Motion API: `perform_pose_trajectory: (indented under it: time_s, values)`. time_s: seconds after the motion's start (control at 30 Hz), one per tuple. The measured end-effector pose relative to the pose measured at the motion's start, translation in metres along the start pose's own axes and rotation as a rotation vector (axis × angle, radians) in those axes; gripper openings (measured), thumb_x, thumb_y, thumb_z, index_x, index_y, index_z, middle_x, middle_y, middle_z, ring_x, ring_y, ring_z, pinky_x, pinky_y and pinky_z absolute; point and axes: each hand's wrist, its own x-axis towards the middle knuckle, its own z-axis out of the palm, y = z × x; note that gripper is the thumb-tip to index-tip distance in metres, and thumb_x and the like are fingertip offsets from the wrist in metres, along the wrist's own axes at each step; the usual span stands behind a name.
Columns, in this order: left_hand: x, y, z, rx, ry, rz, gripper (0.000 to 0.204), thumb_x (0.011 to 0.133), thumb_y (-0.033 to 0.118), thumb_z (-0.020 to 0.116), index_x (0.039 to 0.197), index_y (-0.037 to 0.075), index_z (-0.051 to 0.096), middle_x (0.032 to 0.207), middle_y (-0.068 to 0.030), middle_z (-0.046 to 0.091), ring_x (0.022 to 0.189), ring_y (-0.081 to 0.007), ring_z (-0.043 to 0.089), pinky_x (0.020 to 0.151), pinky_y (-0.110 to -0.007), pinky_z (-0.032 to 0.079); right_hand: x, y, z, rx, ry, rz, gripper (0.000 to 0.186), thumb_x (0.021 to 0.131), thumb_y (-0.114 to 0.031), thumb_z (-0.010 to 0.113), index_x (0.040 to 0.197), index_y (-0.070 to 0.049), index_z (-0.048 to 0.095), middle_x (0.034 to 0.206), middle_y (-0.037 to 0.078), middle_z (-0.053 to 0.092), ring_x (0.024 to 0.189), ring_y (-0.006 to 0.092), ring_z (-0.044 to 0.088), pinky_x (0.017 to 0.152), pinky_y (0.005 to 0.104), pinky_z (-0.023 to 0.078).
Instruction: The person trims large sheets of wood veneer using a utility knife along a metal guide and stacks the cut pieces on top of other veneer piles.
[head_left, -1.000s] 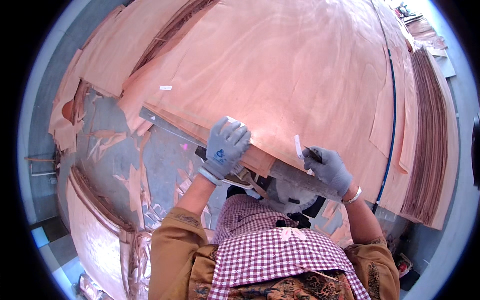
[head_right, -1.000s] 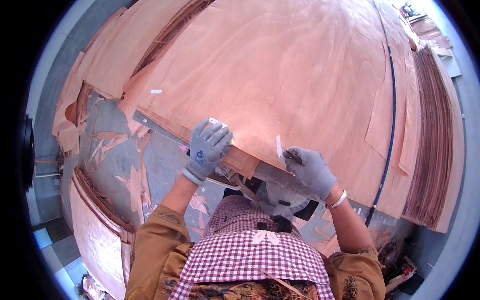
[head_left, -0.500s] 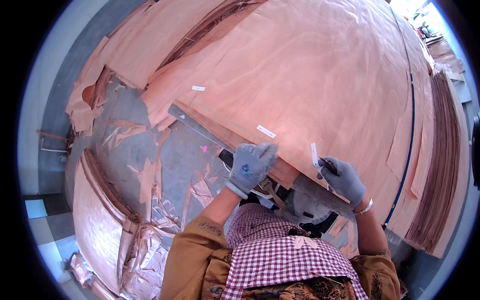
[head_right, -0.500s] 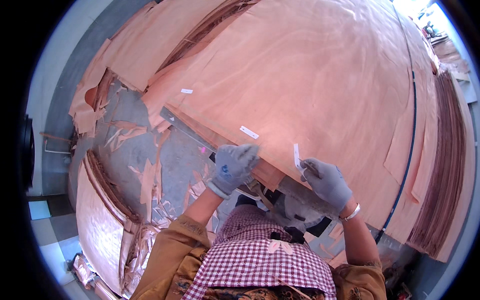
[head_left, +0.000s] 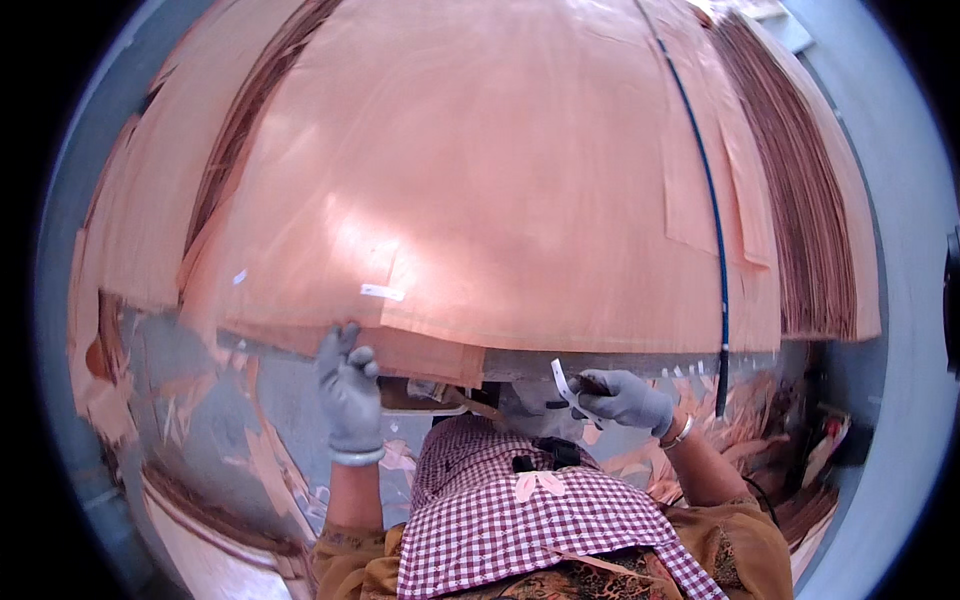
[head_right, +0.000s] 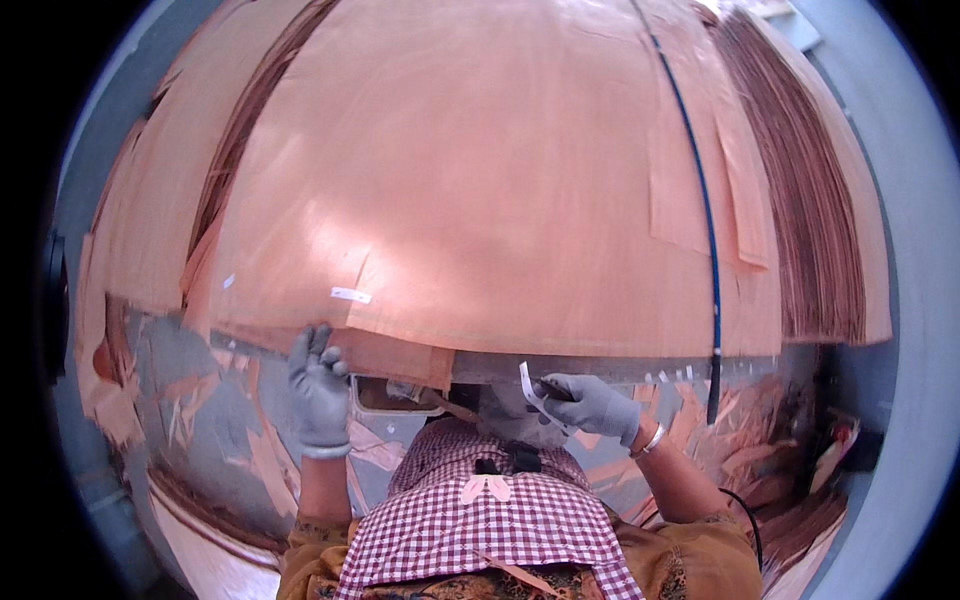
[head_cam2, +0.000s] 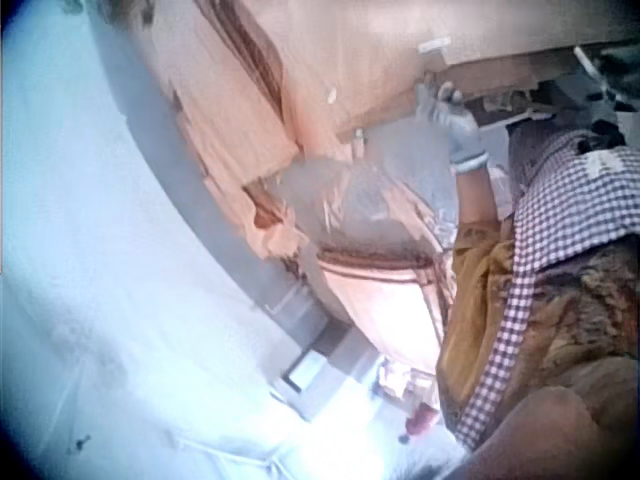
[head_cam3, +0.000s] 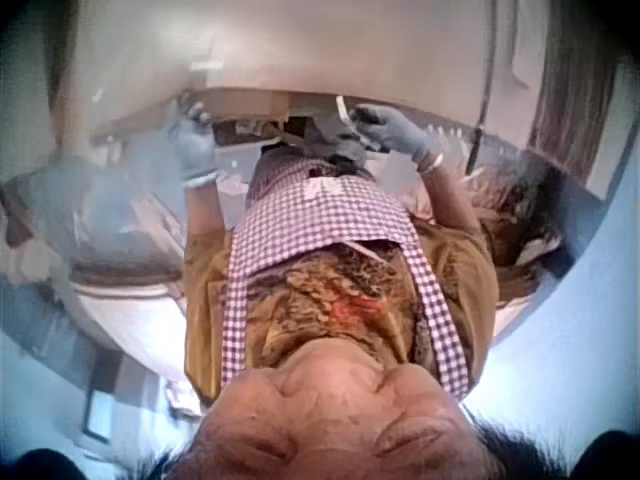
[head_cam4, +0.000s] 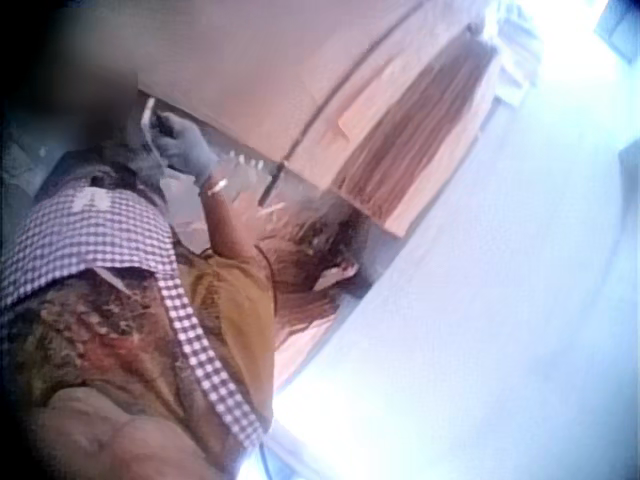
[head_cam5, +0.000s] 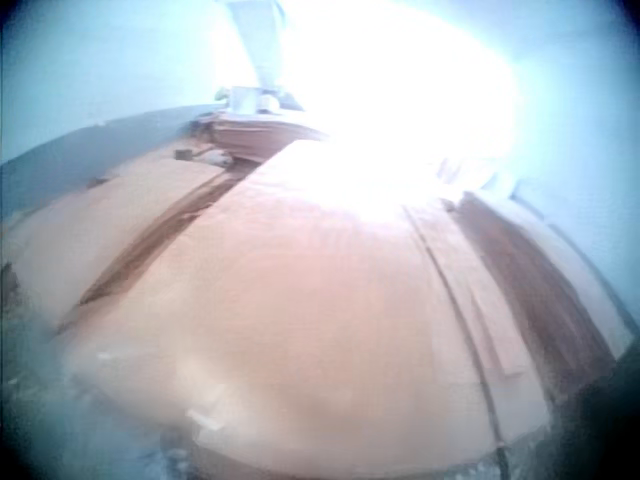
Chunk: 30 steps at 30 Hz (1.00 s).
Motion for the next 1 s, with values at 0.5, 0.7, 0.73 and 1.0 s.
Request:
perform_pose_trajectory:
  time_s: [0.5,0.7,0.73,1.0]
  values:
    - [-0.132,-0.124,0.088,0.869,-0.753,-0.291,0.024,0.098,0.015,0.049,0.115,0.000,0.057,0.096,-0.0054,0.064,0.085,-0.0109,0.061,0.076,-0.025,0.051,-0.137,0.112,-0.005,0.219,0.335,-0.423,0.023,0.089,-0.008,0.062,0.111,-0.004,0.061,0.098,0.003,0.064,0.093,0.0117,0.058,0.083,0.0270,0.047]
    - [-0.245,-0.217,0.169,0.922,-0.919,-0.424,0.027,0.097,0.016,0.053,0.117,-0.001,0.058,0.099,-0.0045,0.061,0.086,-0.0079,0.058,0.074,-0.022,0.049,-0.273,0.235,-0.034,0.556,0.419,-0.502,0.022,0.088,-0.008,0.063,0.110,-0.005,0.062,0.132,0.009,0.049,0.110,0.0166,0.052,0.094,0.0318,0.042]
    - [-0.263,-0.238,0.182,0.917,-0.943,-0.432,0.027,0.097,0.017,0.053,0.117,0.000,0.058,0.098,-0.0043,0.061,0.086,-0.0077,0.058,0.073,-0.022,0.049,-0.303,0.255,-0.039,0.568,0.475,-0.471,0.021,0.088,-0.008,0.063,0.110,-0.006,0.062,0.137,0.010,0.044,0.111,0.0170,0.052,0.093,0.0321,0.042]
    - [-0.314,-0.369,0.281,1.219,-1.324,0.215,0.023,0.090,0.018,0.058,0.104,0.000,0.063,0.099,-0.0178,0.065,0.091,-0.0269,0.063,0.079,-0.036,0.049,-0.443,0.376,-0.073,0.673,1.050,-0.225,0.013,0.089,-0.005,0.061,0.102,-0.002,0.063,0.086,0.003,0.068,0.077,0.0121,0.061,0.074,0.0253,0.049]
